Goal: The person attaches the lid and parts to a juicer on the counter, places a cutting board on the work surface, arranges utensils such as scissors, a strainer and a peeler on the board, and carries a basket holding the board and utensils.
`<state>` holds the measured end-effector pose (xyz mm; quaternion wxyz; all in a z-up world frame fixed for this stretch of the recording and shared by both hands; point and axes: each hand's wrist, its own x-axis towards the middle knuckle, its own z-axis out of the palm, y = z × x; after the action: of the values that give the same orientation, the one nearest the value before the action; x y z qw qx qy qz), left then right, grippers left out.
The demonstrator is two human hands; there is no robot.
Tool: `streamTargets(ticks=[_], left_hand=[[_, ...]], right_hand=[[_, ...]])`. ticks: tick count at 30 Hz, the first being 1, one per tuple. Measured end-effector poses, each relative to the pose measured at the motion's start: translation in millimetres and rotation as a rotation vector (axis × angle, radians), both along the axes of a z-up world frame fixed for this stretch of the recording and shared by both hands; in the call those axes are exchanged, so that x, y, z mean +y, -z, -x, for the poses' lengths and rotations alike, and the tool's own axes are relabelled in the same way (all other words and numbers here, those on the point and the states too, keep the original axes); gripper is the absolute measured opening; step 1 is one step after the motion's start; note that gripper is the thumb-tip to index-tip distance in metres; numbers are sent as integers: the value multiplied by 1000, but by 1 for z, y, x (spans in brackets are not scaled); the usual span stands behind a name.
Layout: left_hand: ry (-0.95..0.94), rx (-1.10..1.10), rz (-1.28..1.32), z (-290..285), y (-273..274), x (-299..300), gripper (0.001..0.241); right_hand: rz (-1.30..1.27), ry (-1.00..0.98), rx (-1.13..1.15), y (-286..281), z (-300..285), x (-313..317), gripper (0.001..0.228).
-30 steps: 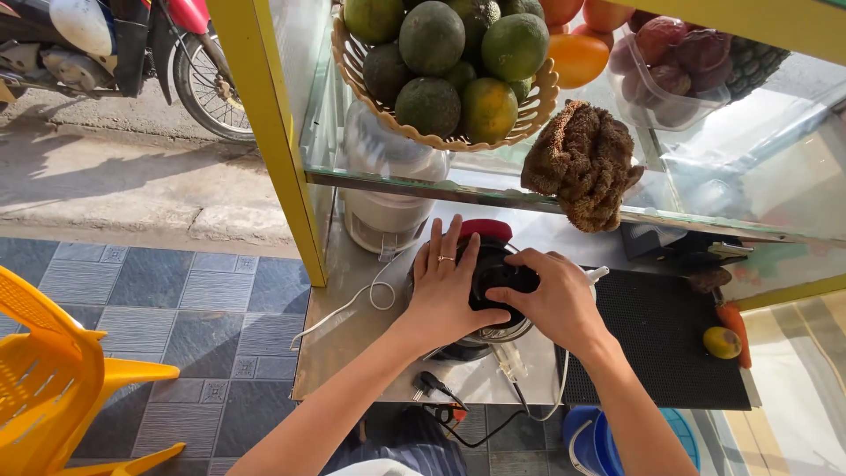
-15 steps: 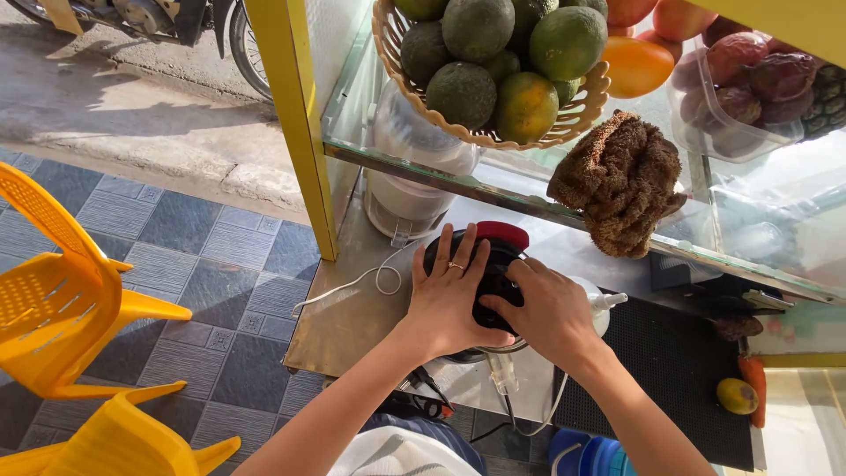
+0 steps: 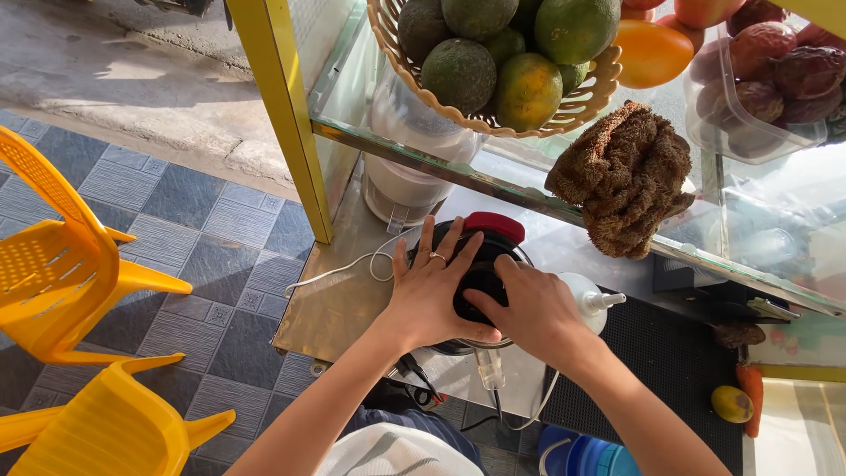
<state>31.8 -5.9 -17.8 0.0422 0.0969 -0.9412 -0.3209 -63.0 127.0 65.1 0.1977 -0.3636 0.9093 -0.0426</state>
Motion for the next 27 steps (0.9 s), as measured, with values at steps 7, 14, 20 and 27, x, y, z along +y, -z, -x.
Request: streamTargets(ticks=[7,14,20,27], left_hand=[[25,42,-15,-2,-1,-1,145],[8,-20,-29,-1,-4,0,143],[-23,6,-11,-2,-4,1,140],[-3,3,-48,-1,-4,0,141]], right_hand=[[-98,-128,22,3,9,4,42],[13,-385,1,7,20,2,34],[27,-317,63,17,11,3,39],[-333,-233,25,0,13,-5,41]])
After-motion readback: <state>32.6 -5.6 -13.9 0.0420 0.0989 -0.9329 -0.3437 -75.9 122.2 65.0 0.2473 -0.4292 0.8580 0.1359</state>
